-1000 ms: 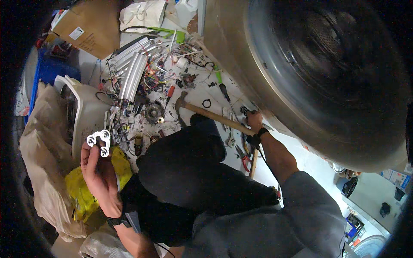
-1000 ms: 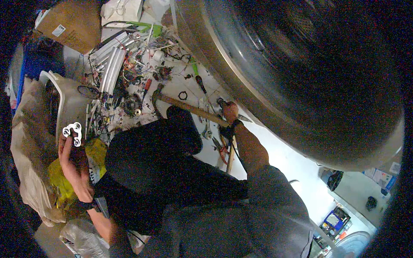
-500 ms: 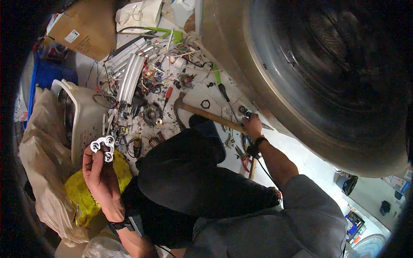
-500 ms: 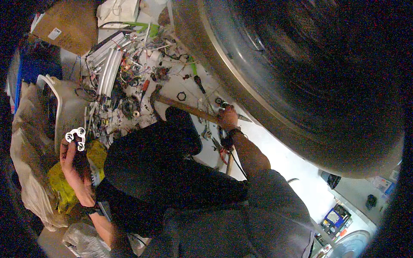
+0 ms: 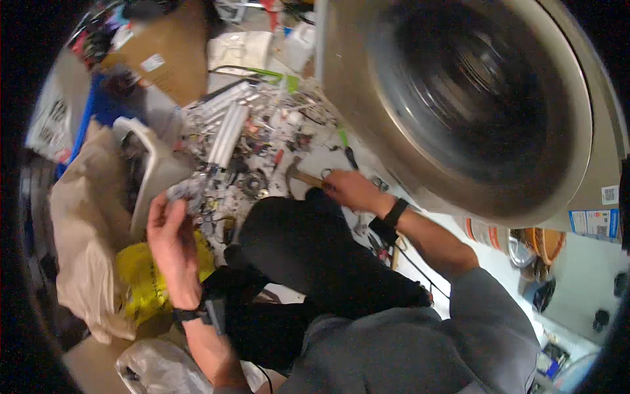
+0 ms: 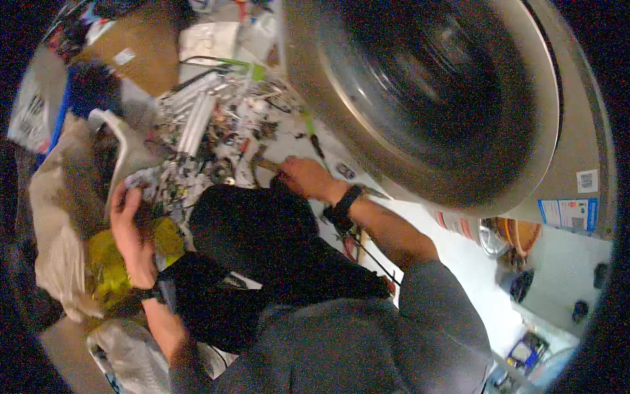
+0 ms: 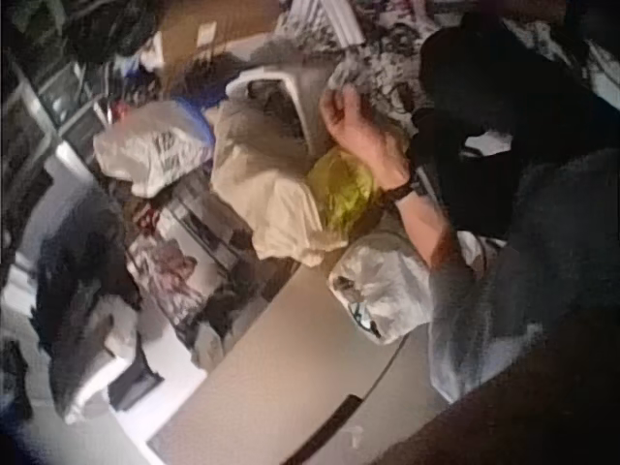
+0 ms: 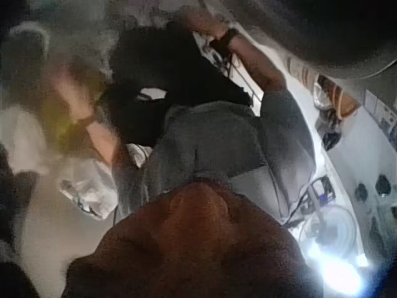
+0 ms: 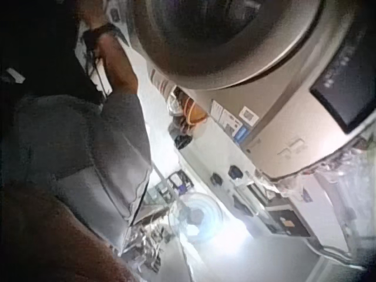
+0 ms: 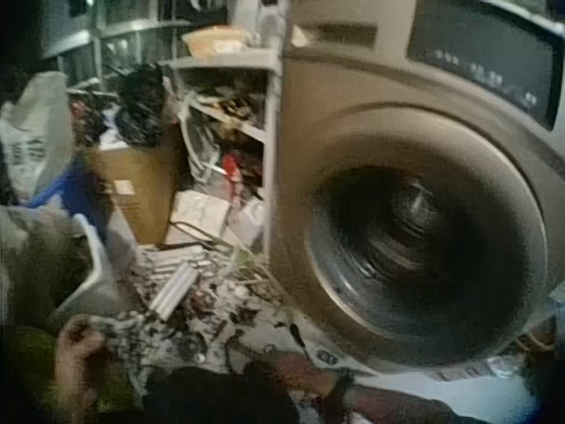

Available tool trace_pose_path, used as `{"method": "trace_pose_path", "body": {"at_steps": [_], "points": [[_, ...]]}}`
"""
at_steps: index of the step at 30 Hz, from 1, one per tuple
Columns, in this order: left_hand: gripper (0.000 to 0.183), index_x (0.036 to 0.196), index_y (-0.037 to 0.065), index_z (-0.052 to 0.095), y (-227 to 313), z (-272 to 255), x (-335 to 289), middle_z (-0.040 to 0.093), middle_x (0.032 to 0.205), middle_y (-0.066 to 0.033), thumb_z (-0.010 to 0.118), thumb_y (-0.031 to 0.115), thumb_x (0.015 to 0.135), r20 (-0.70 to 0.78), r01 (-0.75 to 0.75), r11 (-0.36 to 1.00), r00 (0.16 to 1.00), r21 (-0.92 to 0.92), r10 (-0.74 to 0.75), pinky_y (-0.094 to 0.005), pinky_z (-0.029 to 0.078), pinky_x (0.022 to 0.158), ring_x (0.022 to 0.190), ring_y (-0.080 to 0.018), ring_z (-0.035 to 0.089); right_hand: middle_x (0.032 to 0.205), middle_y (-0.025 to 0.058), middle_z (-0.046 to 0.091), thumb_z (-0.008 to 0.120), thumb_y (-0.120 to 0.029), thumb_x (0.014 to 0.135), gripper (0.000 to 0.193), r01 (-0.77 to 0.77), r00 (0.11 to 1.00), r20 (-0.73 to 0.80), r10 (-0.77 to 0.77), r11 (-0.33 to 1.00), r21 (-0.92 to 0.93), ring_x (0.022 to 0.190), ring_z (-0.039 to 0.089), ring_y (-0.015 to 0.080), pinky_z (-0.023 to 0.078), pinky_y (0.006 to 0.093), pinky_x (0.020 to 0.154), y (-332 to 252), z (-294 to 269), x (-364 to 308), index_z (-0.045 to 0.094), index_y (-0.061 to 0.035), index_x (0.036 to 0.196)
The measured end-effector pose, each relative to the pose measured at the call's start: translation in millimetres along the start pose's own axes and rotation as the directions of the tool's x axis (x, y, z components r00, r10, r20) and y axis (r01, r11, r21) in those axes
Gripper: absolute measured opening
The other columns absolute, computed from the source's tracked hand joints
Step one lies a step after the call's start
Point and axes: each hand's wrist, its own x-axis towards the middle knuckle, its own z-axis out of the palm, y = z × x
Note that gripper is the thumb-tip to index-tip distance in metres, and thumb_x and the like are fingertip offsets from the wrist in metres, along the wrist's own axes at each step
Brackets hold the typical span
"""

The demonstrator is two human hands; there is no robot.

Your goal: The person holds a bearing and a metal bracket, fits the bearing into the bracket, and then uses a hammer and a metal rod to strike the assembly. Finally, they pick up a motor rotor and strike it with the hammer.

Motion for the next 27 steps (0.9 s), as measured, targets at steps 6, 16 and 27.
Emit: {"method": "trace_pose_path", "body": {"at_steps": [6,16,27], "points": [[0.034,0.112,0.002,0.069,20.6,-1.3,-10.5,0.069,0.100,-0.0026,0.074,-0.008,0.080,0.019,-0.215,0.967,0.977,0.135,0.214,-0.0274,0.051,0.085,0.091,-0.0122,0.063,0.083,0.0142,0.068,0.064,-0.025,0.096,0.026,0.297,0.941,-0.194,-0.279,0.952,0.070,0.075,0.068,0.0253,0.053,0.0369,0.067,-195.2,-148.2,132.3,0.067,0.0000,0.102],[0.030,0.097,0.006,0.071,60.8,-47.1,-27.0,0.066,0.102,-0.0093,0.076,-0.008,0.071,0.211,-0.694,0.295,0.544,0.656,0.812,-0.0362,0.051,0.090,0.104,-0.0295,0.062,0.082,0.0039,0.067,0.066,-0.027,0.096,0.036,-0.038,0.978,0.178,-0.106,0.753,0.657,0.063,0.061,0.0095,0.047,0.0250,0.051,-322.7,-86.0,175.3,0.061,0.0011,0.118],[0.040,0.130,-0.004,0.055,67.8,-62.7,-38.0,0.065,0.122,-0.0100,0.066,-0.004,0.092,-0.056,-0.275,0.960,0.961,-0.057,0.272,-0.0295,0.054,0.093,0.108,-0.0131,0.062,0.101,0.0097,0.070,0.068,-0.009,0.094,0.034,0.131,0.988,-0.042,-0.146,0.679,0.723,0.088,0.067,0.0125,0.055,0.0275,0.076,-318.1,-64.1,178.2,0.059,0.0019,0.125]]}}
